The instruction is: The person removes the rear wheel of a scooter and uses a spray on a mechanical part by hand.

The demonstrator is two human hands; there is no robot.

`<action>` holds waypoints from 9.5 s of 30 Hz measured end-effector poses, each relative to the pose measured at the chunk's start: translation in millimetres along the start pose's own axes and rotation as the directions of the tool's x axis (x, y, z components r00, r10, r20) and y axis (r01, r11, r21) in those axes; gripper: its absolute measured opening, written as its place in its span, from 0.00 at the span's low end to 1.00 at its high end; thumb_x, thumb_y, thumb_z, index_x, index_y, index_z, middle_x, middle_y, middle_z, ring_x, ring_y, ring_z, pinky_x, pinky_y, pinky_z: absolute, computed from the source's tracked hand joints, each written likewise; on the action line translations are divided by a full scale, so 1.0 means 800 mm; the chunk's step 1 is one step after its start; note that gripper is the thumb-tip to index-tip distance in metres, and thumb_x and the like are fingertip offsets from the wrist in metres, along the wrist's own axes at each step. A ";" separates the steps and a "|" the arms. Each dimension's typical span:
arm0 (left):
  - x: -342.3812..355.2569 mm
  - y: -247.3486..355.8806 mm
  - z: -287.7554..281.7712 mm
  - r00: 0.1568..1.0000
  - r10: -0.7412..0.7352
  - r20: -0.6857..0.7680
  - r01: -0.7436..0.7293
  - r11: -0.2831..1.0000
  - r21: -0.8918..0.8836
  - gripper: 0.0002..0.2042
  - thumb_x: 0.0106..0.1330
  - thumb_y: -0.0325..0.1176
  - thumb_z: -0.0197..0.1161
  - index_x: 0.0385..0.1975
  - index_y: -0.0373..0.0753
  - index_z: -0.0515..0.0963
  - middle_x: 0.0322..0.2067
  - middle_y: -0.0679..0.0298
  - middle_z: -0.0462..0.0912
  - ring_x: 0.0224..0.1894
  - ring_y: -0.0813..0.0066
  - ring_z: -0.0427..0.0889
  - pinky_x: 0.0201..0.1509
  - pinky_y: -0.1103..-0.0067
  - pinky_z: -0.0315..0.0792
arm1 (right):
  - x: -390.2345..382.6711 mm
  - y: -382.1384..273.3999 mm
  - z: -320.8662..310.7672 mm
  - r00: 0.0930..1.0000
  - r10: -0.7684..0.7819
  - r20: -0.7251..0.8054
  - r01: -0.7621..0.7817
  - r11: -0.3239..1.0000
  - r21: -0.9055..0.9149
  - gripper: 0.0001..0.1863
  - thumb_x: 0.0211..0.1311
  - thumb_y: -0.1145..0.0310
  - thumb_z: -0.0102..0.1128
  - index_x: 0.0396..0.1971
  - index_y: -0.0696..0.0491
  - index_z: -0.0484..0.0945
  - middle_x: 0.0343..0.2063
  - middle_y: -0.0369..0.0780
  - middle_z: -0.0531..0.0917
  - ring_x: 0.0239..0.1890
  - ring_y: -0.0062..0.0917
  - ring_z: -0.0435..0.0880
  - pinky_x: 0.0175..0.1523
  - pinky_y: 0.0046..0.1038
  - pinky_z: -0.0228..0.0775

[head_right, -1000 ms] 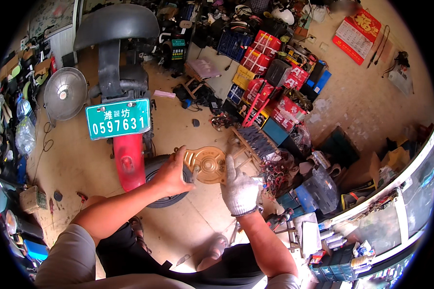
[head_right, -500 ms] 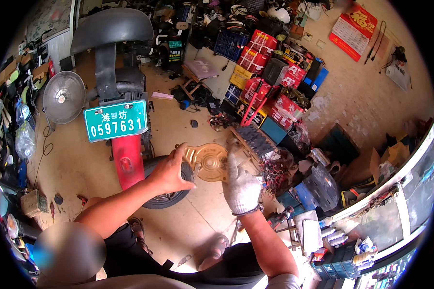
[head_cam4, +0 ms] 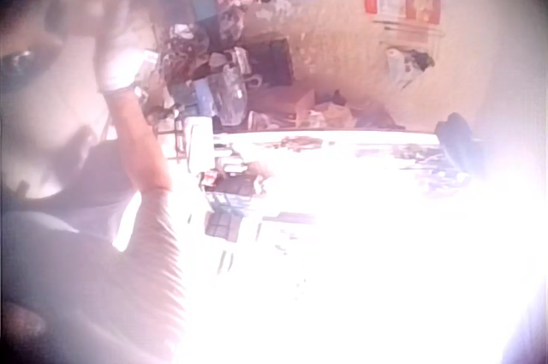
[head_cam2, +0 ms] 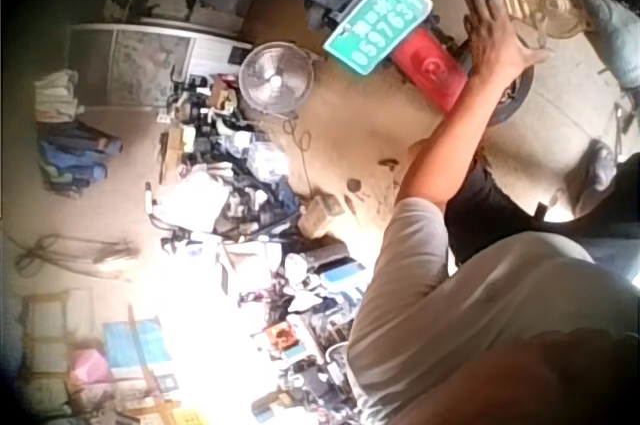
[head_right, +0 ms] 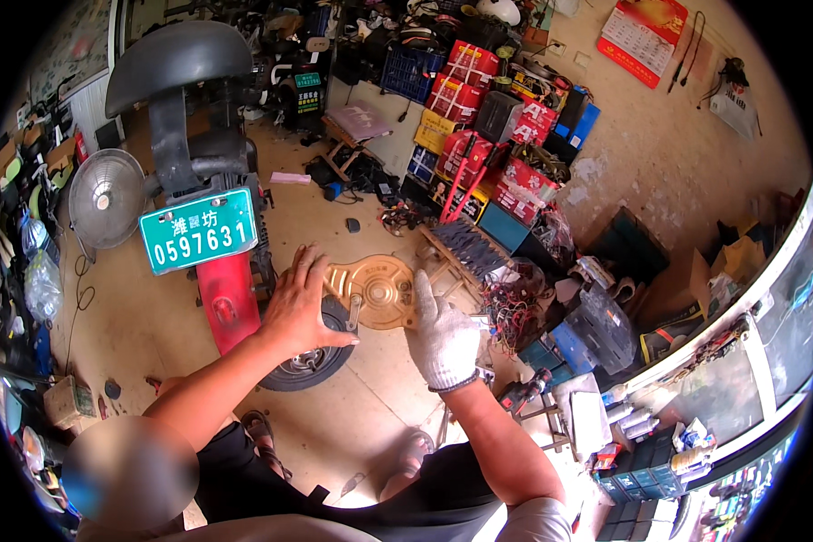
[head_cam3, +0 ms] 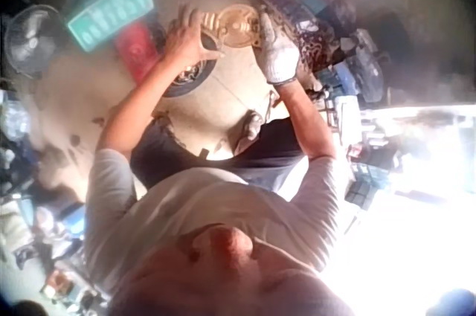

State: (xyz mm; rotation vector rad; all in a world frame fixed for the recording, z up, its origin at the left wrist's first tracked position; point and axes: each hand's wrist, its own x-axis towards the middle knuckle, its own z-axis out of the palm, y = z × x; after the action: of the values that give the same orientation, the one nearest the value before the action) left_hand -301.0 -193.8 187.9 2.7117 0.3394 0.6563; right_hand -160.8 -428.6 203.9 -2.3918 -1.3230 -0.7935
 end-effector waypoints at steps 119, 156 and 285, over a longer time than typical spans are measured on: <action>-0.057 0.003 -0.007 0.968 0.024 -0.250 -0.113 0.931 -0.347 0.20 0.76 0.41 0.63 0.24 0.32 0.82 0.15 0.47 0.78 0.19 0.43 0.80 0.25 0.56 0.73 | -0.002 -0.083 -0.057 0.991 -0.116 0.060 0.064 0.834 0.548 0.35 0.56 0.69 0.80 0.64 0.53 0.76 0.54 0.52 0.81 0.53 0.52 0.85 0.57 0.46 0.81; -0.063 0.017 -0.019 0.971 0.155 -0.183 -0.184 0.971 -0.153 0.20 0.74 0.41 0.63 0.23 0.34 0.83 0.17 0.49 0.82 0.19 0.49 0.85 0.25 0.59 0.79 | -0.006 -0.083 -0.029 0.989 -0.120 0.088 0.049 0.821 0.568 0.34 0.57 0.67 0.79 0.63 0.53 0.76 0.52 0.52 0.82 0.50 0.52 0.86 0.53 0.46 0.82; -0.047 -0.008 0.047 0.915 0.157 0.371 -0.042 0.953 -0.299 0.54 0.59 0.36 0.82 0.82 0.38 0.52 0.79 0.43 0.58 0.74 0.43 0.72 0.74 0.62 0.73 | -0.013 0.005 -0.016 0.836 0.137 0.532 -0.118 0.990 -0.071 0.47 0.58 0.56 0.75 0.77 0.51 0.65 0.34 0.54 0.90 0.36 0.48 0.93 0.41 0.47 0.85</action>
State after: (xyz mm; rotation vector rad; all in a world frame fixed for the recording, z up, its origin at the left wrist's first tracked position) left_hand -316.4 -209.0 138.9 2.5097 0.0012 0.1564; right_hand -166.0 -444.3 207.8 -2.8176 -1.3094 -0.0955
